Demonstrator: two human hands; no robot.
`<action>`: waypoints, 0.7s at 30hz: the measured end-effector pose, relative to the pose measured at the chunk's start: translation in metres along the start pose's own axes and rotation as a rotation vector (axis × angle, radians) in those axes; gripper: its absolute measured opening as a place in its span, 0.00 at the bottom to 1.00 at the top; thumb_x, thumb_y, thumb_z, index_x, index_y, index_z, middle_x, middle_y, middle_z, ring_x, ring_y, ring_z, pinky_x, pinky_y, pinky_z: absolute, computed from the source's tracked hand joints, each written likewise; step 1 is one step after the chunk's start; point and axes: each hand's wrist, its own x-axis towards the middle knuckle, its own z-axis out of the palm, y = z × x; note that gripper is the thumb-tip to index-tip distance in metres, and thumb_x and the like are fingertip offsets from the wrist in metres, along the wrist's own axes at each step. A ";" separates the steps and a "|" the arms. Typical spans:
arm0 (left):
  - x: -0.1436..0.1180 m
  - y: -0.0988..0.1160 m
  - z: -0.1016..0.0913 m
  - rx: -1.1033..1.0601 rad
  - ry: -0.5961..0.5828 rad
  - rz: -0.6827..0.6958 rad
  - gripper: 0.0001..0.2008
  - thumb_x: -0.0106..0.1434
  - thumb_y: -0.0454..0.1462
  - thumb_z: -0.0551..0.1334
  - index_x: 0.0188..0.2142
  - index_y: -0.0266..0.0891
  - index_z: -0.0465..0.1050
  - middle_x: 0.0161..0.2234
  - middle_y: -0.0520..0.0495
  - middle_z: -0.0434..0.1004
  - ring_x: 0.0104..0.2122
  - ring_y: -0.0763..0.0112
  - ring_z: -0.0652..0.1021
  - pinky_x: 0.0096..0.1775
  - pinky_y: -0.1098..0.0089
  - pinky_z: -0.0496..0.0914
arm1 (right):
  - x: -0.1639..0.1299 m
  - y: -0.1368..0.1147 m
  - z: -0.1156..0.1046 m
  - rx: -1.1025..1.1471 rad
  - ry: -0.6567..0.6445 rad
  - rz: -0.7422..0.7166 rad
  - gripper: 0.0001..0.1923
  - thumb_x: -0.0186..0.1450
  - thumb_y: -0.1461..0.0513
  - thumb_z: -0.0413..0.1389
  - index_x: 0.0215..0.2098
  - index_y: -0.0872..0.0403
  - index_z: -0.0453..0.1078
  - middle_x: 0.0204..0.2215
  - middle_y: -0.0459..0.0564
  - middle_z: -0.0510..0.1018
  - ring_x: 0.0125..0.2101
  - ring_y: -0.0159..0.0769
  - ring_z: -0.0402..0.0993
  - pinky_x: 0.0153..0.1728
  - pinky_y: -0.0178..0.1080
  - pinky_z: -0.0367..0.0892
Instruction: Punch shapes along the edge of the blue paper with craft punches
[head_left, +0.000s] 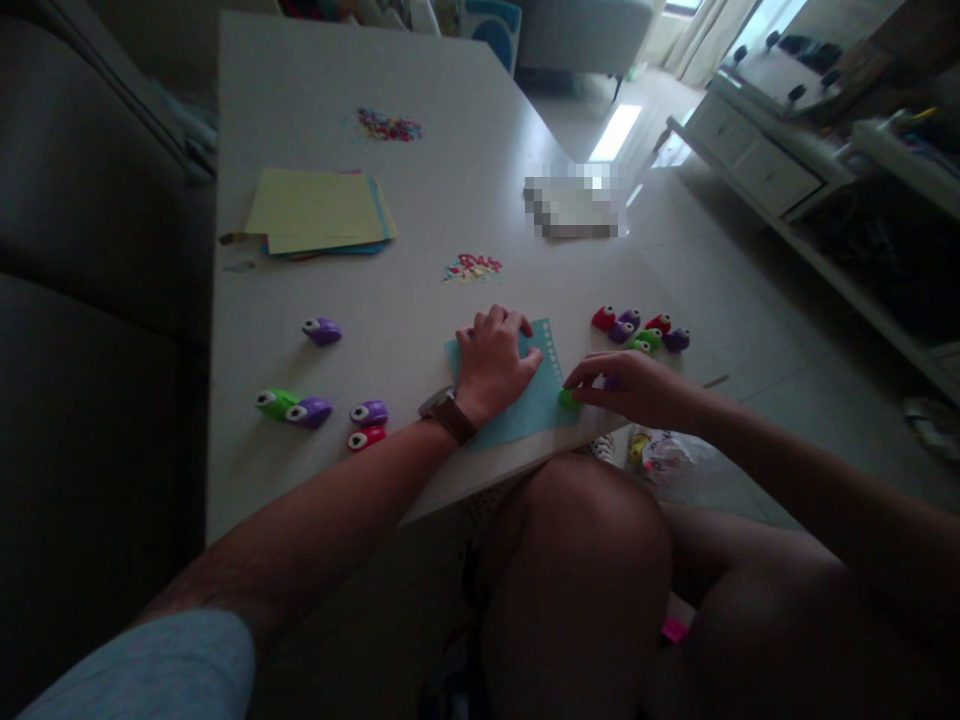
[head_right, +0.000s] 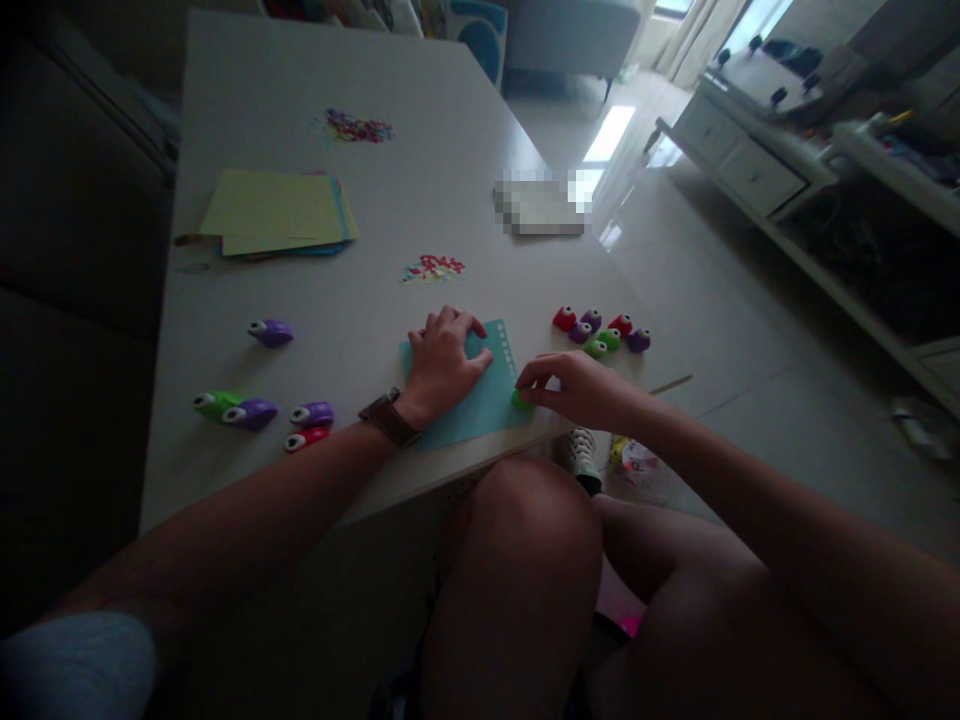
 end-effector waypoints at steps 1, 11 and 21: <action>0.000 0.000 0.000 -0.001 0.003 0.003 0.07 0.64 0.39 0.63 0.42 0.46 0.69 0.48 0.46 0.73 0.51 0.57 0.71 0.54 0.54 0.62 | 0.001 0.000 0.000 0.000 -0.004 0.002 0.08 0.66 0.56 0.59 0.37 0.51 0.79 0.33 0.49 0.82 0.34 0.36 0.76 0.37 0.39 0.69; 0.000 -0.001 0.001 -0.007 0.010 0.003 0.07 0.64 0.38 0.63 0.42 0.46 0.70 0.48 0.46 0.73 0.51 0.57 0.71 0.54 0.53 0.62 | 0.008 0.003 -0.006 0.009 -0.082 0.054 0.08 0.63 0.57 0.61 0.37 0.51 0.80 0.32 0.47 0.83 0.33 0.36 0.77 0.35 0.38 0.68; 0.001 0.002 -0.001 0.021 -0.023 -0.020 0.07 0.64 0.39 0.63 0.43 0.46 0.70 0.49 0.45 0.73 0.53 0.55 0.71 0.55 0.53 0.63 | 0.025 0.004 -0.009 -0.071 -0.139 0.144 0.03 0.57 0.61 0.65 0.29 0.51 0.77 0.25 0.45 0.80 0.27 0.34 0.74 0.28 0.37 0.65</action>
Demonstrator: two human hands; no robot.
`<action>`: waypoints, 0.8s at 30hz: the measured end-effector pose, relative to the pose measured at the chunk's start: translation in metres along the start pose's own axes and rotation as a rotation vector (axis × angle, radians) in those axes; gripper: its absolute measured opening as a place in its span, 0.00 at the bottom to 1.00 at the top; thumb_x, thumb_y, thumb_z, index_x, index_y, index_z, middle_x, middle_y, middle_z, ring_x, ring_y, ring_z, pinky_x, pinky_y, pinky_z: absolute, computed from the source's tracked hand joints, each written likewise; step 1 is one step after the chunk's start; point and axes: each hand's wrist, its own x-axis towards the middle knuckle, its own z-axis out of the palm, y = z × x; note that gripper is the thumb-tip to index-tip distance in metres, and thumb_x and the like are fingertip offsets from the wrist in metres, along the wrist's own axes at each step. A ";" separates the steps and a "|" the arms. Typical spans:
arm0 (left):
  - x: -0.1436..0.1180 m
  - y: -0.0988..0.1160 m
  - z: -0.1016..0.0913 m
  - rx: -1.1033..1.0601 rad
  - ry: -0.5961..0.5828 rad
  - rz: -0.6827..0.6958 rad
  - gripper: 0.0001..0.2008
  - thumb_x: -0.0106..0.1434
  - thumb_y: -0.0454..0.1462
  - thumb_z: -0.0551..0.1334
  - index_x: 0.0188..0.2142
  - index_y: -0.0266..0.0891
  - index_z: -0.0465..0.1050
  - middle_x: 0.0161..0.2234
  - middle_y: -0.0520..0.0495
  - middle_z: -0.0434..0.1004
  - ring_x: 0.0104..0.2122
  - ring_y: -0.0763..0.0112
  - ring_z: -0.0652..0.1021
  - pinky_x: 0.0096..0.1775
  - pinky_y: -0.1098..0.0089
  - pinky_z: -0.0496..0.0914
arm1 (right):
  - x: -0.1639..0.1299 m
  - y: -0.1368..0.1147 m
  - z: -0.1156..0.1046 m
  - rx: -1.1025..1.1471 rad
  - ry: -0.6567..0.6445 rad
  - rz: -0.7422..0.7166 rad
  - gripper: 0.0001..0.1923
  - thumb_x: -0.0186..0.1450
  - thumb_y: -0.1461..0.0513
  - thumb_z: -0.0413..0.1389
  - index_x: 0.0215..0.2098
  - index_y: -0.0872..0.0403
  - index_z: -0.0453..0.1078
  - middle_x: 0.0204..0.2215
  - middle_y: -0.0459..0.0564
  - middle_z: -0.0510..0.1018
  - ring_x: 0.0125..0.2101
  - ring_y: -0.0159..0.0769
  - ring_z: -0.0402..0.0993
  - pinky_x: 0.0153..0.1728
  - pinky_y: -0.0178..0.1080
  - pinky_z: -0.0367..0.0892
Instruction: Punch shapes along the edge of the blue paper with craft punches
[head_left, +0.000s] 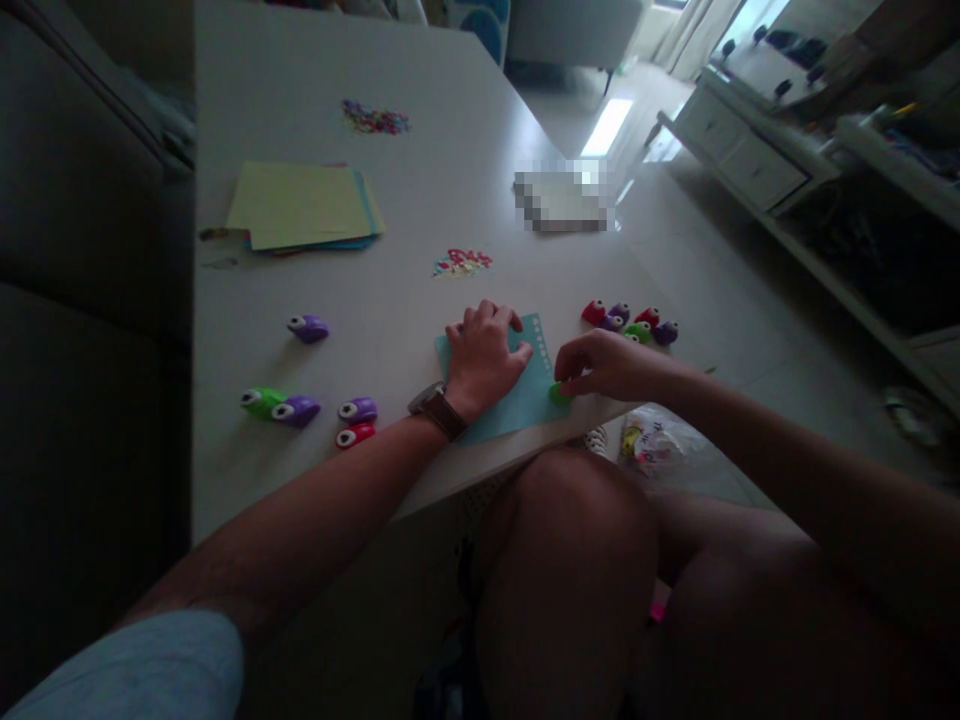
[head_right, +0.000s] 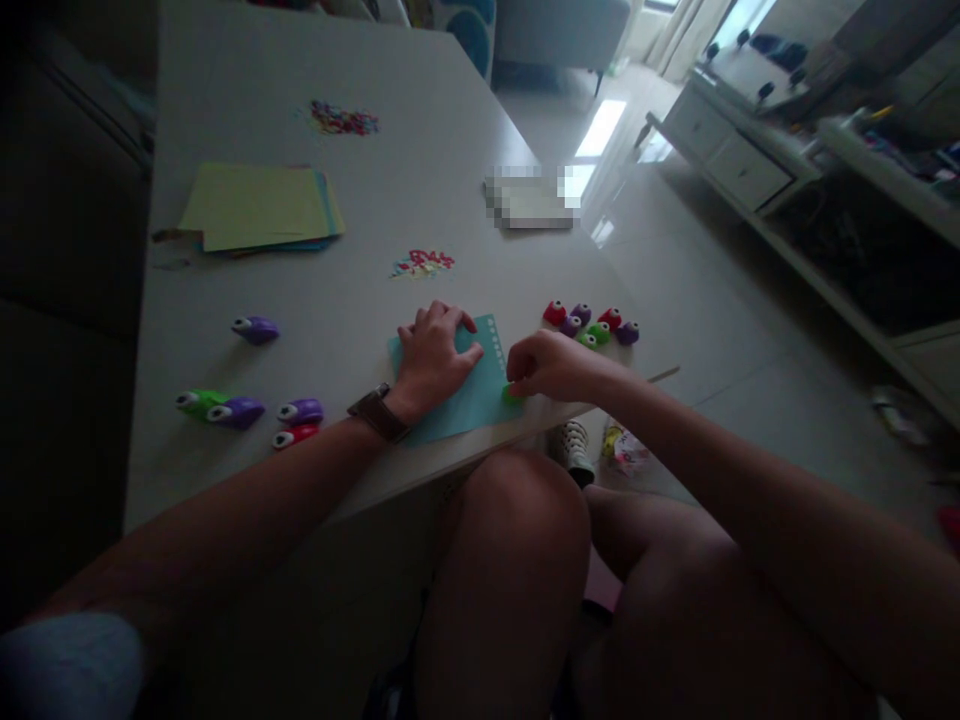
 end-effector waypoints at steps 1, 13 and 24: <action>0.000 0.000 0.000 0.003 -0.004 -0.003 0.07 0.64 0.39 0.63 0.43 0.46 0.70 0.50 0.44 0.73 0.53 0.55 0.71 0.55 0.53 0.63 | 0.002 -0.001 -0.001 -0.012 -0.001 0.012 0.04 0.56 0.61 0.66 0.28 0.51 0.76 0.24 0.45 0.80 0.26 0.33 0.73 0.26 0.37 0.63; 0.001 -0.002 0.005 -0.010 0.028 0.014 0.07 0.64 0.39 0.62 0.42 0.46 0.70 0.49 0.43 0.73 0.53 0.53 0.71 0.56 0.52 0.63 | 0.000 -0.017 -0.001 -0.032 0.029 0.128 0.10 0.53 0.67 0.67 0.20 0.54 0.71 0.20 0.44 0.77 0.23 0.30 0.69 0.25 0.35 0.60; 0.001 -0.001 0.003 0.000 0.004 0.003 0.08 0.65 0.40 0.61 0.44 0.46 0.71 0.50 0.42 0.73 0.54 0.52 0.71 0.57 0.51 0.62 | 0.003 -0.019 -0.002 -0.077 -0.014 0.106 0.09 0.55 0.66 0.66 0.22 0.57 0.70 0.21 0.44 0.74 0.25 0.29 0.67 0.31 0.36 0.58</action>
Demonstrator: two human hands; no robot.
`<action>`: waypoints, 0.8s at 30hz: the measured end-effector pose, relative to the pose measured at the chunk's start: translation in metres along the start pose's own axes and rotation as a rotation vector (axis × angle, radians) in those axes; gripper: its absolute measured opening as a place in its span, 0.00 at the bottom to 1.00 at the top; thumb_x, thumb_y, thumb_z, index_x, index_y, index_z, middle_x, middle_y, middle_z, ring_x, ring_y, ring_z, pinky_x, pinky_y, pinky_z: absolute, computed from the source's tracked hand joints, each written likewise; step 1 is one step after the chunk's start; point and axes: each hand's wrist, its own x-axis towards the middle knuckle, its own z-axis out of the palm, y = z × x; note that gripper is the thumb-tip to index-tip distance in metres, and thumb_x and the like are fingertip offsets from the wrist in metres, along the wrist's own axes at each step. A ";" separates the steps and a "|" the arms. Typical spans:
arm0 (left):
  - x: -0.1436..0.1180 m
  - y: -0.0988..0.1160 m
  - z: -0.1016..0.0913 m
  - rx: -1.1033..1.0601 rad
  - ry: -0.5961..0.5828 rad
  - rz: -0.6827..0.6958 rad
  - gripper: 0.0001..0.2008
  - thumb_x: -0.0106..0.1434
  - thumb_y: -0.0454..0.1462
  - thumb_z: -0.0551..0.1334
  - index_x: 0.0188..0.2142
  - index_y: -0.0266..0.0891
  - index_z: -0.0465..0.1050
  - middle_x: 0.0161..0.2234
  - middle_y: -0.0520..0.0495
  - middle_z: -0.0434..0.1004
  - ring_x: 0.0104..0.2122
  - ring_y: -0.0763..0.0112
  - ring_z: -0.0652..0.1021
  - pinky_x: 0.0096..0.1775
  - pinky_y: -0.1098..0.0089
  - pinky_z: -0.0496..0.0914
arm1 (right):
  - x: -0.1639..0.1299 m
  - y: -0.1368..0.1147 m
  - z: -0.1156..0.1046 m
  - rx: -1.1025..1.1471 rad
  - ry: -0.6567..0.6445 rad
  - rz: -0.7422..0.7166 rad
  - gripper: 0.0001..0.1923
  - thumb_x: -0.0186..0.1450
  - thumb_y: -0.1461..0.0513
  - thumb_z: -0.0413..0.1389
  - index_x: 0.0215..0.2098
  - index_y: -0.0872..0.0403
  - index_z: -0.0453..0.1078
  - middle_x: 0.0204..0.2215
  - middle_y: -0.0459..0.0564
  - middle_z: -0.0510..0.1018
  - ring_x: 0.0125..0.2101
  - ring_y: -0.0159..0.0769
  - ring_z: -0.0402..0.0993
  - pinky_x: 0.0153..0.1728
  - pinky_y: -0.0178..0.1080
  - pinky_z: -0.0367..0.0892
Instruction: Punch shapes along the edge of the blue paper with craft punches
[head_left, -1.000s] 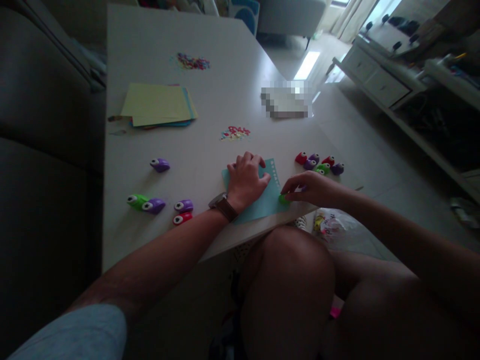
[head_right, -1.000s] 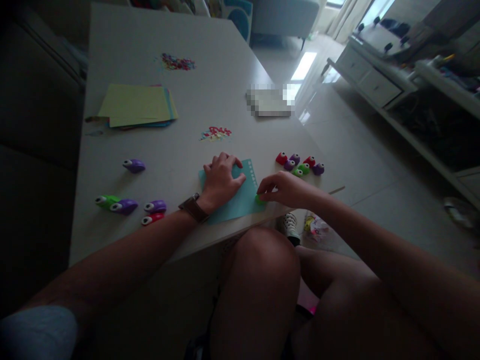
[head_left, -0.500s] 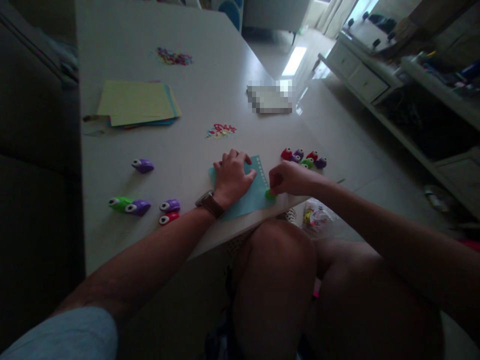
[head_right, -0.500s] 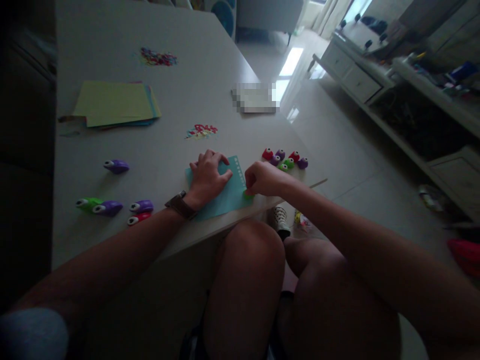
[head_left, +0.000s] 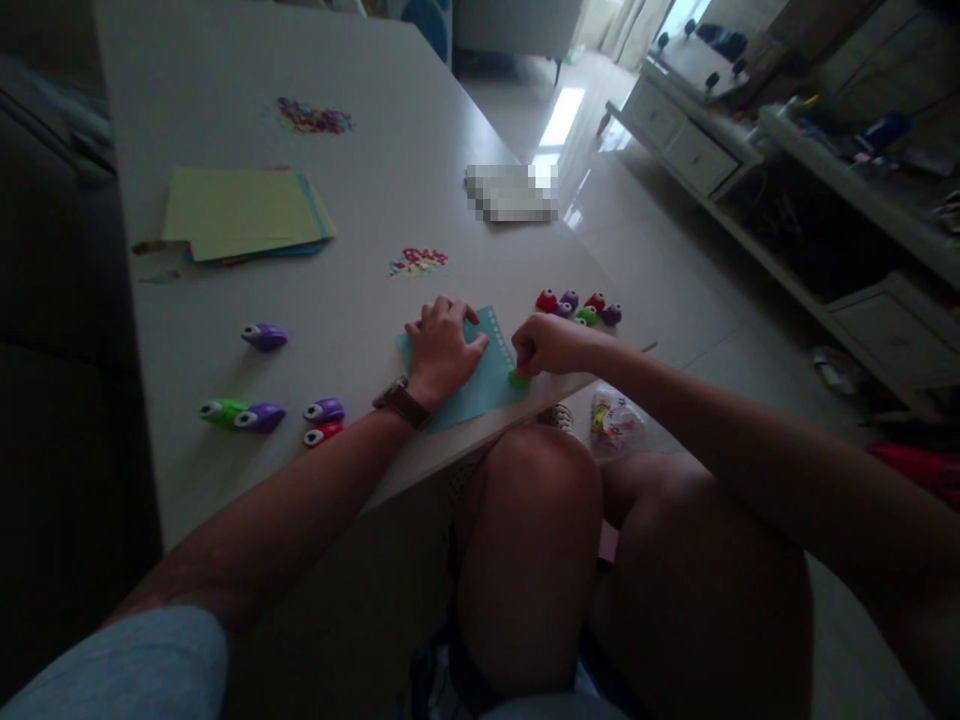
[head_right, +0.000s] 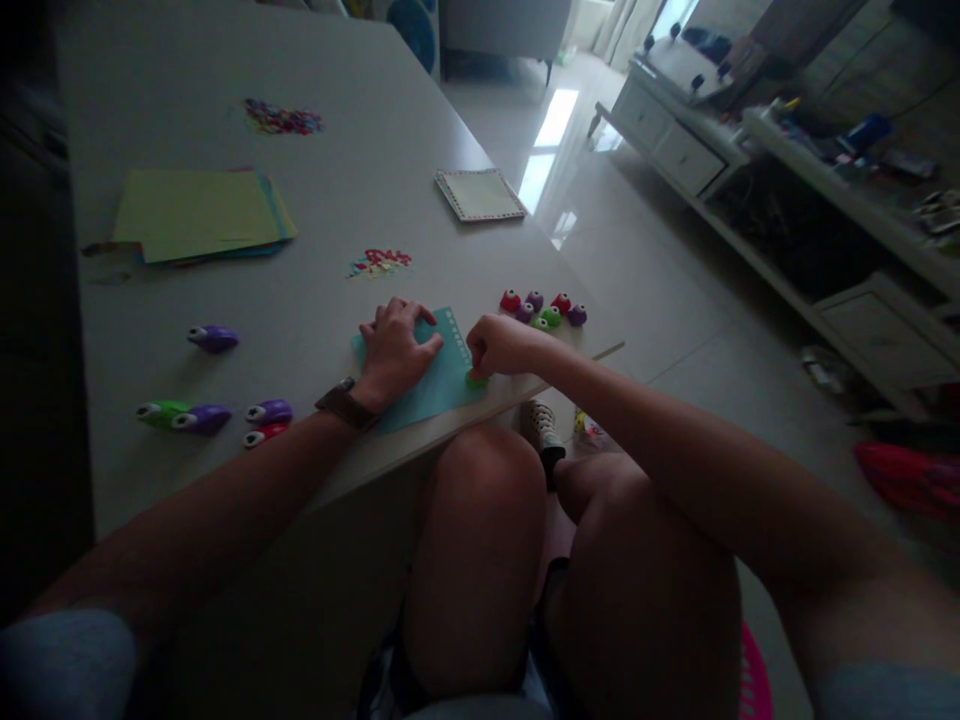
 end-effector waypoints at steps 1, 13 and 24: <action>0.000 0.000 0.000 0.006 -0.010 -0.004 0.08 0.65 0.40 0.61 0.44 0.45 0.71 0.50 0.42 0.73 0.54 0.52 0.71 0.57 0.51 0.62 | 0.000 0.002 -0.001 0.015 -0.017 0.002 0.08 0.55 0.66 0.66 0.23 0.57 0.71 0.21 0.44 0.75 0.25 0.29 0.67 0.30 0.36 0.59; 0.001 -0.004 0.005 0.014 0.020 0.011 0.08 0.64 0.39 0.62 0.43 0.45 0.72 0.48 0.44 0.73 0.52 0.55 0.71 0.55 0.52 0.63 | -0.023 0.036 -0.013 0.132 0.088 -0.155 0.14 0.59 0.55 0.65 0.41 0.53 0.79 0.38 0.50 0.83 0.38 0.39 0.76 0.39 0.39 0.68; 0.000 -0.002 0.002 0.018 0.003 0.012 0.08 0.64 0.40 0.62 0.43 0.45 0.72 0.48 0.44 0.73 0.53 0.54 0.71 0.56 0.52 0.62 | -0.019 0.049 0.000 -0.182 0.324 -0.190 0.09 0.58 0.66 0.61 0.37 0.53 0.79 0.36 0.52 0.81 0.38 0.42 0.74 0.42 0.43 0.65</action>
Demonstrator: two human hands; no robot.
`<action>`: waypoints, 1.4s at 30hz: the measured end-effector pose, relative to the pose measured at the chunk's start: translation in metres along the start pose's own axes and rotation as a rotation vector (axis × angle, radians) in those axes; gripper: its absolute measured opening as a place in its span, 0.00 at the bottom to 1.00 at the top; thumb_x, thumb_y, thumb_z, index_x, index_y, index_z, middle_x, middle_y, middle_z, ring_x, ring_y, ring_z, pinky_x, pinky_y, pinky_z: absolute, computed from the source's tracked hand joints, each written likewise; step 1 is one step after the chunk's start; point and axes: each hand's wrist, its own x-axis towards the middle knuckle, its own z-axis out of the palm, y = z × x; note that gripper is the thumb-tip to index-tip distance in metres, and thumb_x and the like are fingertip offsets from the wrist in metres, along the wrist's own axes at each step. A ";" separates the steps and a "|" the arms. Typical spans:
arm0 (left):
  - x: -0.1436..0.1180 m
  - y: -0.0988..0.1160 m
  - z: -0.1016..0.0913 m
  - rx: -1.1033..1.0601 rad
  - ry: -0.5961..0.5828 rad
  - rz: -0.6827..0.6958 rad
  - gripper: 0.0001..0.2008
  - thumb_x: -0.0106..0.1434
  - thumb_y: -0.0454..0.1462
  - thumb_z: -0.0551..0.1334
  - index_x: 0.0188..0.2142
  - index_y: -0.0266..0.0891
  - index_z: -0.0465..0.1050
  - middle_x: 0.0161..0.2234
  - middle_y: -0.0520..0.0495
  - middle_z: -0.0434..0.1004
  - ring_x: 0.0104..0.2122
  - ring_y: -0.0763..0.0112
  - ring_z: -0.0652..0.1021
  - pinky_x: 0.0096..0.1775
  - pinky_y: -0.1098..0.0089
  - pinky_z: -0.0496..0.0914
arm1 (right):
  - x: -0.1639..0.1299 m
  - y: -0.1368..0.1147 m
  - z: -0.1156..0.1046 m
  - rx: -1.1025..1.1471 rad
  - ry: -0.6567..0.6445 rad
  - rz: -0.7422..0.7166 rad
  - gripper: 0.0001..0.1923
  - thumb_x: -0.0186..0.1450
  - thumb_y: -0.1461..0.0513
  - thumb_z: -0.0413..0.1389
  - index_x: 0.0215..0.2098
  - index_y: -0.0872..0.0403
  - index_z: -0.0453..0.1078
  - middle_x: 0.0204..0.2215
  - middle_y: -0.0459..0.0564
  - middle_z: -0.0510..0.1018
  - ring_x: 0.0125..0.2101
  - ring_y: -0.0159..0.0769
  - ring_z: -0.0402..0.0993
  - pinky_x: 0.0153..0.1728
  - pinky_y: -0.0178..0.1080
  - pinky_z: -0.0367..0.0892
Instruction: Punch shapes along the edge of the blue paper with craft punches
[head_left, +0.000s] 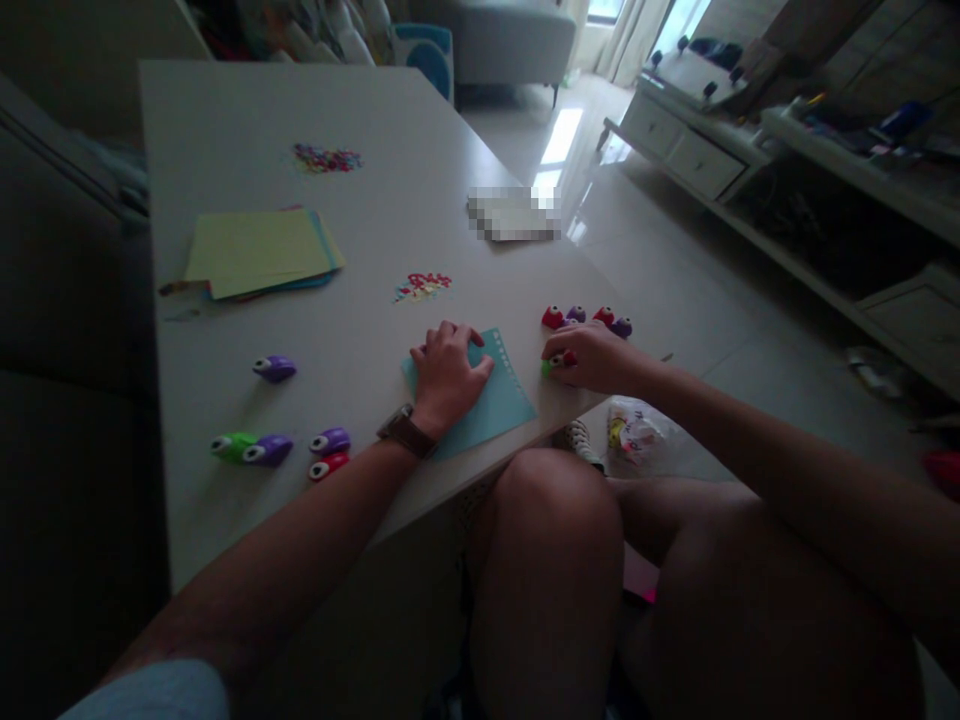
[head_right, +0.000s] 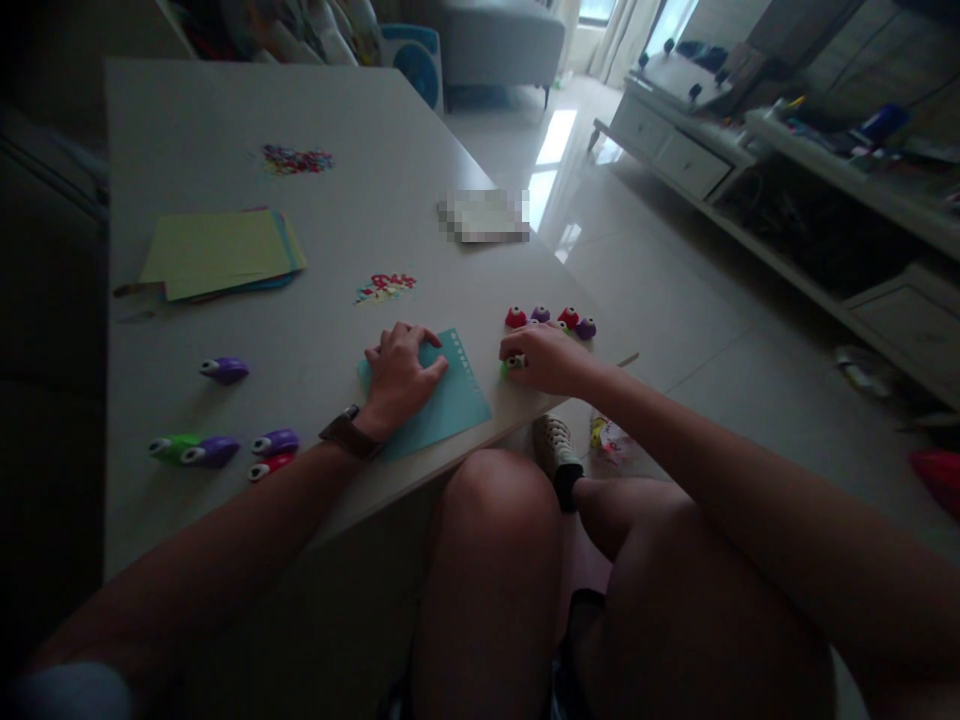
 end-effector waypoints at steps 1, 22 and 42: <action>0.000 0.000 0.000 -0.003 0.000 0.002 0.08 0.64 0.40 0.62 0.43 0.45 0.72 0.48 0.44 0.73 0.53 0.54 0.71 0.56 0.52 0.62 | -0.001 0.001 0.000 -0.011 0.024 -0.012 0.10 0.58 0.65 0.61 0.38 0.52 0.79 0.39 0.53 0.81 0.41 0.44 0.74 0.44 0.44 0.64; 0.000 -0.001 0.002 0.016 0.011 0.004 0.08 0.63 0.40 0.63 0.43 0.46 0.72 0.48 0.45 0.74 0.52 0.54 0.72 0.55 0.52 0.63 | 0.019 -0.014 0.007 0.065 0.067 -0.073 0.34 0.56 0.73 0.52 0.59 0.47 0.69 0.63 0.51 0.72 0.63 0.46 0.64 0.63 0.51 0.53; 0.000 0.003 -0.006 0.010 -0.049 -0.009 0.08 0.65 0.40 0.62 0.44 0.45 0.72 0.49 0.44 0.75 0.53 0.55 0.72 0.55 0.52 0.63 | 0.133 -0.017 0.009 0.094 0.053 -0.022 0.30 0.58 0.71 0.47 0.57 0.50 0.67 0.59 0.53 0.76 0.59 0.46 0.69 0.60 0.55 0.57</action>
